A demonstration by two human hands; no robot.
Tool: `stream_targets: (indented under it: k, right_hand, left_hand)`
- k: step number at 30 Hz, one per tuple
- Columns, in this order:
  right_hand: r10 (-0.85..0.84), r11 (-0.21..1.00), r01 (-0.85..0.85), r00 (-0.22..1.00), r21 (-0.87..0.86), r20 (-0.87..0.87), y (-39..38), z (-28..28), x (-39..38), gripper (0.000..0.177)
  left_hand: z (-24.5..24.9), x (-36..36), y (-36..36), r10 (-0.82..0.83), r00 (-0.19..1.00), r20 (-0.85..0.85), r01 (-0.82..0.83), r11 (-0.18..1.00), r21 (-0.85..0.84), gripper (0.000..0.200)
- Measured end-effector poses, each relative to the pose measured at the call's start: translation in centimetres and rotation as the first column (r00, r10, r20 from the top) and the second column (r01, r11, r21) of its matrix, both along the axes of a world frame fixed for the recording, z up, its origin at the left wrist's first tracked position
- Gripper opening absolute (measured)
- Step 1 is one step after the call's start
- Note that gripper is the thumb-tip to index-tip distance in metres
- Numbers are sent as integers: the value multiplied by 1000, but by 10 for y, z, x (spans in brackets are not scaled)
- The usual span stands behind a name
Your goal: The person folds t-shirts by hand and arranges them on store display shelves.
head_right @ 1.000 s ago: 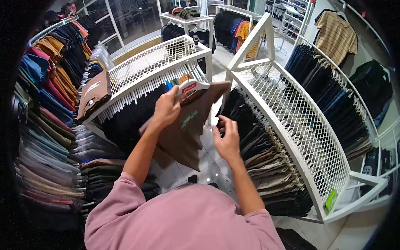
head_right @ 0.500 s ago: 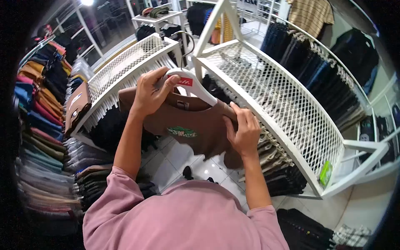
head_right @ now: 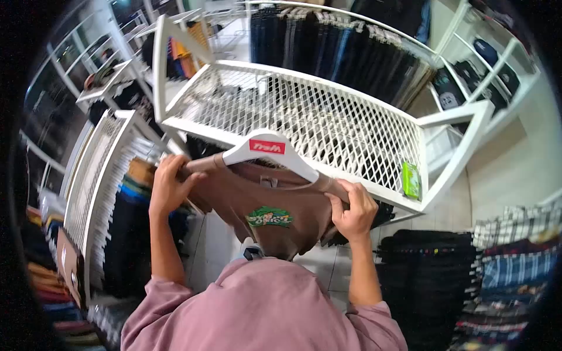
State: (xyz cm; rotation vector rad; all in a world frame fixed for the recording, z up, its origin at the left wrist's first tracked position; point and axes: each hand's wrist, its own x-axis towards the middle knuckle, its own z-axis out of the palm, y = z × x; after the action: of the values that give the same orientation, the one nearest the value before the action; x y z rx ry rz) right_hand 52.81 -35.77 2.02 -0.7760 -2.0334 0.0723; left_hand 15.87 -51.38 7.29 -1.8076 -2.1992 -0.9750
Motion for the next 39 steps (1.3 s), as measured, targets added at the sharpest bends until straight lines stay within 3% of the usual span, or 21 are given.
stream_targets:
  k: [3, 7, 9, 13, 15, 18, 19, 21, 24, 27, 31, 34, 39]
  right_hand:
    - [-77, 996, 78, 997, -43, 14, -7, 1, 8, 29]
    - [-146, 984, 150, 988, -97, 54, -4, 27, 1, 28]
    - [-172, 974, 182, 981, -132, 85, 4, 51, -4, 29]
    - [-193, 965, 222, 962, -139, 192, 46, 122, -22, 31]
    - [-196, 963, 235, 946, -131, 257, 93, 157, -27, 35]
    - [-125, 931, 221, 941, -292, 314, 184, 206, -48, 42]
    - [-70, 924, 183, 945, -336, 320, 222, 205, -53, 44]
    - [-116, 898, 256, 922, -358, 370, 280, 177, -69, 45]
    - [-183, 865, 353, 883, -355, 432, 357, 69, -90, 41]
    - [-197, 817, 416, 853, -400, 484, 379, -5, -101, 36]
    - [-249, 815, 459, 829, -354, 502, 377, -19, -115, 36]
    - [-309, 860, 456, 823, -229, 477, 391, -19, -135, 40]
    - [-291, 873, 410, 873, -265, 392, 399, -23, -176, 35]
  left_hand:
    - [-33, -9, 19, -78, 993, 91, 64, 987, 145, 42]
    - [-32, -31, 51, -159, 986, -55, 168, 956, 241, 48]
    - [-9, -42, 72, -175, 974, -145, 211, 933, 291, 48]
    - [65, -73, 130, -182, 973, -140, 200, 970, 134, 51]
    - [101, -97, 190, -205, 941, -269, 262, 945, 197, 56]
    - [152, -112, 282, -303, 944, -131, 312, 949, 51, 51]
    - [148, -118, 314, -326, 939, -111, 332, 942, 43, 52]
    - [109, -130, 376, -245, 952, -183, 249, 969, -5, 55]
    - [18, -134, 427, -218, 961, -168, 208, 975, -73, 57]
    - [-49, -139, 450, -218, 966, -139, 203, 973, -108, 59]
    - [-67, -135, 457, -208, 976, -64, 190, 959, -212, 62]
    - [-80, -132, 468, -220, 969, -115, 209, 973, -100, 61]
    - [-88, -130, 473, -221, 973, -61, 217, 975, -54, 61]
